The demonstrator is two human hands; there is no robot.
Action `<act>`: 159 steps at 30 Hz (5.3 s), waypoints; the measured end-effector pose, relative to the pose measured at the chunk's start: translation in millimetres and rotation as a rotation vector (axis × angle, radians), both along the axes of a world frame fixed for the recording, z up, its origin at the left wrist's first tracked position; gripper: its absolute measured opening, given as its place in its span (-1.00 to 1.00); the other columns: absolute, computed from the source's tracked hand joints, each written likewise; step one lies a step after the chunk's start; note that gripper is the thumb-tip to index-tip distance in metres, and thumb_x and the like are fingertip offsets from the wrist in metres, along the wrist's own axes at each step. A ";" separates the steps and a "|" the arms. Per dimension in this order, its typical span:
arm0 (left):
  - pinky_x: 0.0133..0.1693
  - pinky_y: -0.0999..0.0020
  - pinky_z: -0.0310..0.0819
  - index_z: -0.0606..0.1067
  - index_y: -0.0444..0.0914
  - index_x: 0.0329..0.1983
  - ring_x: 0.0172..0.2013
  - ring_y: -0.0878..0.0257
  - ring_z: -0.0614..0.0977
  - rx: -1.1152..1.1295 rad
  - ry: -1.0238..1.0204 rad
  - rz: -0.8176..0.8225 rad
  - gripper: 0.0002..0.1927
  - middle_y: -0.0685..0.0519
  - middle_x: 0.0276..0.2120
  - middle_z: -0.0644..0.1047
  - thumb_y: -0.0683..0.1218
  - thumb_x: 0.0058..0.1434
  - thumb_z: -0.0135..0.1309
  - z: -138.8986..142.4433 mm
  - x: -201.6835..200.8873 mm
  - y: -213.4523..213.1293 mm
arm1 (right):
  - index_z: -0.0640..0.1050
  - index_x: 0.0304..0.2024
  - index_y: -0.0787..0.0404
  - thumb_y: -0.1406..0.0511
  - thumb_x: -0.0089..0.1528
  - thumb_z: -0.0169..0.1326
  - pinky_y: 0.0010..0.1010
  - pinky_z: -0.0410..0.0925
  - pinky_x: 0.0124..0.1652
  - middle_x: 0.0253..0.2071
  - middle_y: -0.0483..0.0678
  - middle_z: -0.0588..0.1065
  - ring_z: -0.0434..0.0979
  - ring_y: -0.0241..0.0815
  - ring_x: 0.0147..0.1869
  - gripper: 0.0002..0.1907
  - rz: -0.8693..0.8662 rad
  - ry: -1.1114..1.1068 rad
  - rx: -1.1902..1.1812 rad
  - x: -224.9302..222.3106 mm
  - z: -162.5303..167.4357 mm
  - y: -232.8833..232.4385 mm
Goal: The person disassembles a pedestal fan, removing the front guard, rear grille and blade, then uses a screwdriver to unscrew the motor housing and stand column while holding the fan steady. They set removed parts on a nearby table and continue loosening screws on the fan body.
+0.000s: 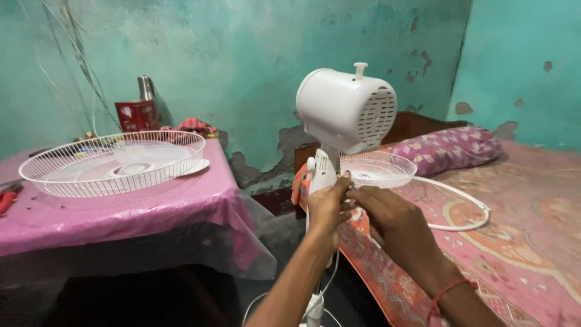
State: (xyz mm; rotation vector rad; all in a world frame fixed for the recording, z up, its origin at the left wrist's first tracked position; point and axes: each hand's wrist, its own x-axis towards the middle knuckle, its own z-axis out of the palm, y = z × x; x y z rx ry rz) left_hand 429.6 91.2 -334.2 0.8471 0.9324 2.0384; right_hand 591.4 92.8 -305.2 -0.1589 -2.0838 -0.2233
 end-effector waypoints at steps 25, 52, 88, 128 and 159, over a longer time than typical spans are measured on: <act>-0.30 0.39 0.55 0.54 -0.38 -0.15 -0.42 0.25 0.59 0.014 -0.354 -0.439 -0.82 -0.07 -0.29 0.63 -0.15 0.27 0.13 9.3 -3.0 29.5 | 0.65 -0.15 0.23 0.32 0.21 0.08 -0.06 0.40 -0.40 -0.46 0.15 0.56 0.59 0.18 -0.42 -0.79 -0.469 -0.009 0.039 -10.5 20.8 -41.9; -0.13 0.28 0.56 0.53 -0.36 -0.18 -0.27 0.19 0.64 0.045 -0.364 -0.467 -0.80 -0.05 -0.28 0.63 -0.12 0.25 0.18 -4.6 0.9 38.4 | 0.68 -0.32 0.31 0.06 0.33 0.04 -0.16 0.49 -0.35 -0.57 0.14 0.61 0.68 0.00 -0.47 -0.55 -0.747 -0.169 -0.630 -13.1 48.9 -53.6; -0.10 0.22 0.56 0.46 -0.33 -0.21 -0.34 0.20 0.56 -0.005 -0.408 -0.483 -0.74 0.01 -0.35 0.52 -0.07 0.32 0.27 -2.0 10.4 33.8 | 0.69 -0.16 0.21 0.31 0.16 0.15 -0.11 0.44 -0.31 -0.33 0.12 0.62 0.62 0.11 -0.27 -0.77 -0.545 -0.070 0.087 -8.7 36.8 -56.7; -0.15 0.25 0.51 0.52 -0.31 -0.13 -0.24 0.22 0.59 0.105 -0.379 -0.520 -0.80 -0.03 -0.21 0.60 -0.08 0.31 0.12 -9.7 12.9 39.6 | 0.69 -0.13 0.17 0.15 0.13 0.28 -0.21 0.43 -0.38 -0.47 0.12 0.60 0.64 0.02 -0.46 -0.68 -0.554 0.002 -0.354 -6.9 28.8 -41.7; -0.20 0.24 0.67 0.47 -0.34 0.00 -0.31 0.19 0.71 0.045 0.618 -0.331 -0.44 -0.04 -0.24 0.65 -0.06 -0.06 0.36 -1.1 -93.2 18.6 | 0.70 -0.26 0.26 0.26 0.10 0.28 -0.37 0.43 -0.47 -0.51 0.03 0.62 0.64 -0.21 -0.52 -0.78 -0.320 0.163 -0.350 -13.9 24.0 -65.7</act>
